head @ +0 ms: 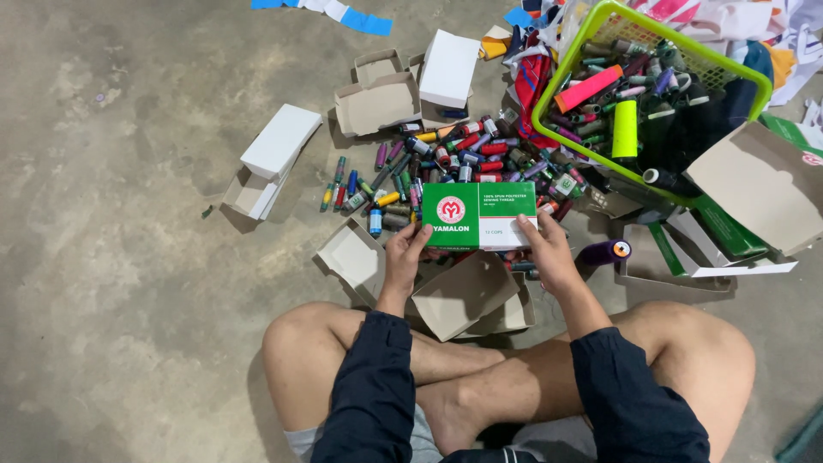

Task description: The person picks up thread spools from a pile on the floor, places them into cardboard boxes, and closes a full box.

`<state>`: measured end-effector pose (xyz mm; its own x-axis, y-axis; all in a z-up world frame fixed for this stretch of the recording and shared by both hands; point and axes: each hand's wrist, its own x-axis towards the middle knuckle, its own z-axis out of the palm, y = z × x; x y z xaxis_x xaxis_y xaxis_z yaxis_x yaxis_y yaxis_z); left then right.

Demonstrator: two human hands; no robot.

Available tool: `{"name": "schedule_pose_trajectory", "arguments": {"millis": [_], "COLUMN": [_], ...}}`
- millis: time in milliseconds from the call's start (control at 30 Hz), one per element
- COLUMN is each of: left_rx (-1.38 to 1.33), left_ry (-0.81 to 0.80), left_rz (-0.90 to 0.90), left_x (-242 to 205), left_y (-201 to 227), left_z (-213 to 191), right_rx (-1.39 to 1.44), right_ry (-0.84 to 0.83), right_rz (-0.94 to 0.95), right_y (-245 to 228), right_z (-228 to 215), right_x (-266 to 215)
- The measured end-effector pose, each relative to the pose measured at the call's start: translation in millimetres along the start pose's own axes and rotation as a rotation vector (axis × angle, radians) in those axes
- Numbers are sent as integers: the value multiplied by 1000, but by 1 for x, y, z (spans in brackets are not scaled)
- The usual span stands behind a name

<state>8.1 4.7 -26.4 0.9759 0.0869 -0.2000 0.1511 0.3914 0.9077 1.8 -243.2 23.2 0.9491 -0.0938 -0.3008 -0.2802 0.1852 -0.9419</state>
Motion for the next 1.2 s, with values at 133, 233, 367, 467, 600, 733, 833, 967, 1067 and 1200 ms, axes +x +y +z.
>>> {"name": "schedule_pose_trajectory", "arguments": {"millis": [133,233,367,467,600,733,833,967,1067,1200], "left_rx": [7,2,6,11,25,89,130,-19,-78,-28], "left_ry": [-13,-10,-14,-22,3,3,-6,26,2,-239], "left_rz": [-10,-20,-26,-24,-33,-24,49,10,-23,-99], "left_x": [-7,-4,-5,-9,0,16,19,21,6,-10], "left_y": [9,3,7,13,-5,-30,-35,-38,-12,6], "left_z": [5,1,2,7,-3,-32,-30,-28,-11,1], "right_rx": [7,5,24,21,8,41,45,115,215,216], "right_ry": [-4,11,46,51,46,39,30,-48,-108,-89], "right_rz": [-22,-16,-16,-16,-31,-21,-12,-63,-82,-112], "right_y": [8,4,5,2,29,27,32,25,19,20], "right_z": [-2,0,2,5,-12,-9,-13,-16,-17,-16], "right_x": [4,0,0,-2,13,11,17,13,13,14]}}
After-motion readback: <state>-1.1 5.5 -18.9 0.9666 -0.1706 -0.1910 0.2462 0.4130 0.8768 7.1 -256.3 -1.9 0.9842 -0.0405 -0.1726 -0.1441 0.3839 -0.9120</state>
